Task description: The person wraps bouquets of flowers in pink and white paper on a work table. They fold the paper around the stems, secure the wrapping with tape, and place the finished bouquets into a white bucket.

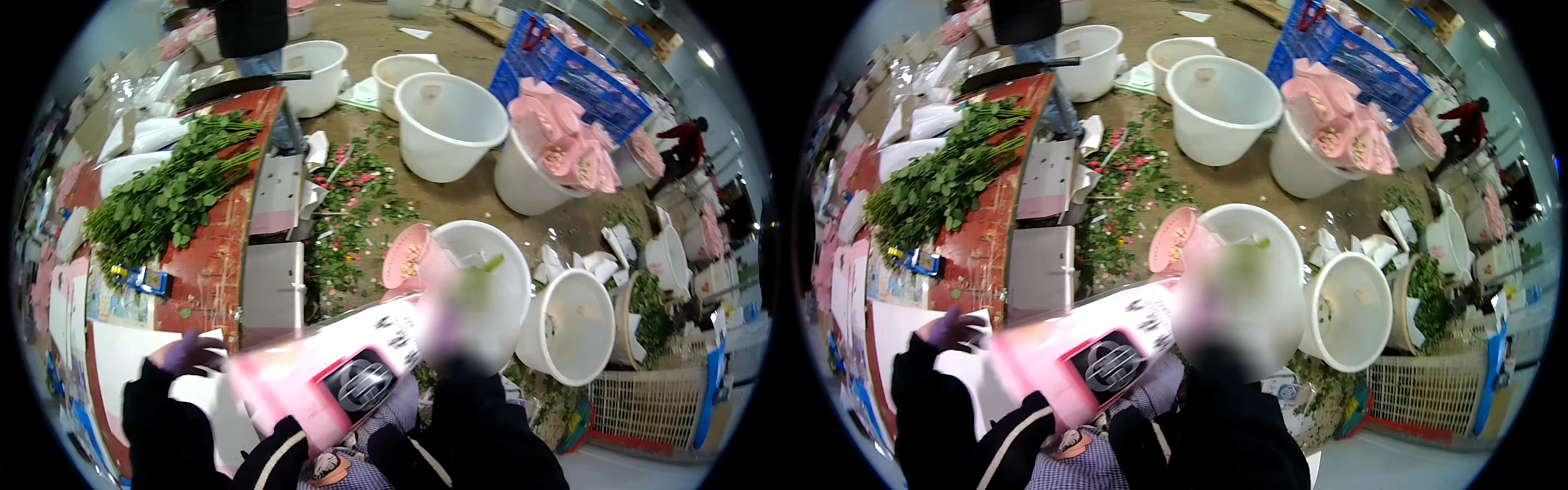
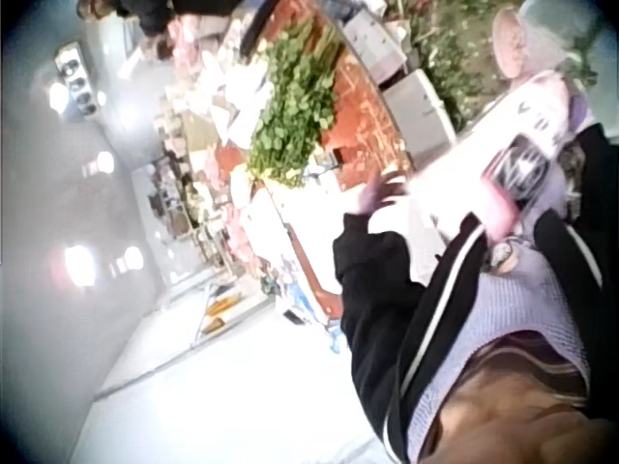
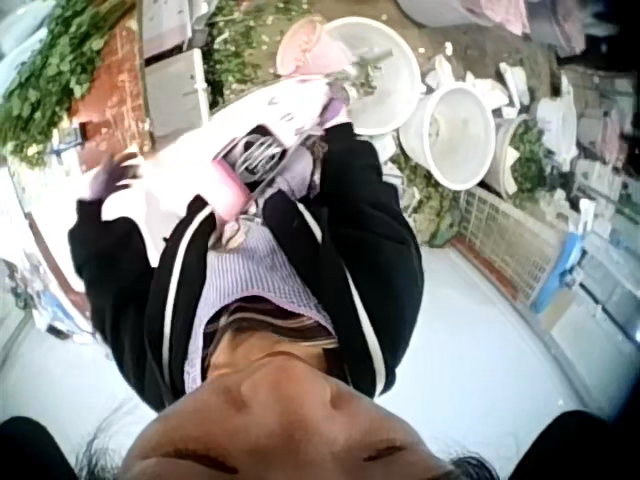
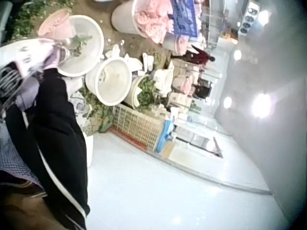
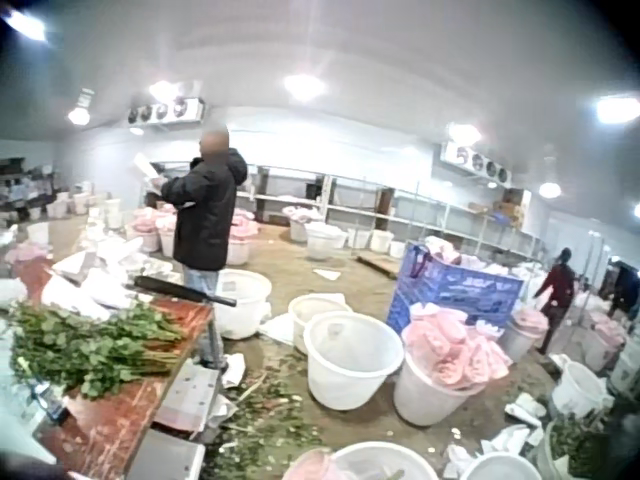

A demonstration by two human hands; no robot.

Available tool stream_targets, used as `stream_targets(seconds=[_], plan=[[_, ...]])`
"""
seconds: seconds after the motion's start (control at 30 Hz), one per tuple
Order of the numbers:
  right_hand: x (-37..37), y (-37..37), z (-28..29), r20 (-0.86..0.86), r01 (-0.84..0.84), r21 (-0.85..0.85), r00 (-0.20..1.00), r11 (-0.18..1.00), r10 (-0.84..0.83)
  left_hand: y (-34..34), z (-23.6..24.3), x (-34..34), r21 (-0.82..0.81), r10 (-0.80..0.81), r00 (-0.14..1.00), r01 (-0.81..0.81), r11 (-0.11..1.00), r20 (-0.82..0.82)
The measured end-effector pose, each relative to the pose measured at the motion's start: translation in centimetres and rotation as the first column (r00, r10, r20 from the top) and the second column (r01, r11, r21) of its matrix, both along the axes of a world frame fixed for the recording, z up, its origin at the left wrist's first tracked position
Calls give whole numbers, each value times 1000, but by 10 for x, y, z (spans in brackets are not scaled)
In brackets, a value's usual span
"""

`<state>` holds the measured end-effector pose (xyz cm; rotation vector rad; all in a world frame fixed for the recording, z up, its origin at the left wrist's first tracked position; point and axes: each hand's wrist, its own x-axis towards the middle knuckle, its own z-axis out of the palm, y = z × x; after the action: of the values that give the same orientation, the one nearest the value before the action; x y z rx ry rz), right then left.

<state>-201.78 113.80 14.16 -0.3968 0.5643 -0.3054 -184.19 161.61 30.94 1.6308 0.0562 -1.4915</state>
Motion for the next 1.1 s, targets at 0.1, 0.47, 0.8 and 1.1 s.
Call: stream_targets(seconds=[0.1, 0.47, 0.8, 1.1], plan=[[10, -66, -44, -175, 87, -222, 976, 971, -128, -104, -44, 3, -192, 97, 981, -130, 973, -169], [196, -157, -32, -139, -90, -981, 942, 169, -305, -264, -140, 17, -288, 100, 772, 111, 951, 628], [641, 268, 55, -503, -31, -459, 833, -888, 230, -16, -105, -63, 572, -325, 473, -714, 403, 819], [698, 297, 89, -507, 235, -557, 663, -797, 550, 39, -137, -185, 747, -71, 848, -421, 514, 526]])
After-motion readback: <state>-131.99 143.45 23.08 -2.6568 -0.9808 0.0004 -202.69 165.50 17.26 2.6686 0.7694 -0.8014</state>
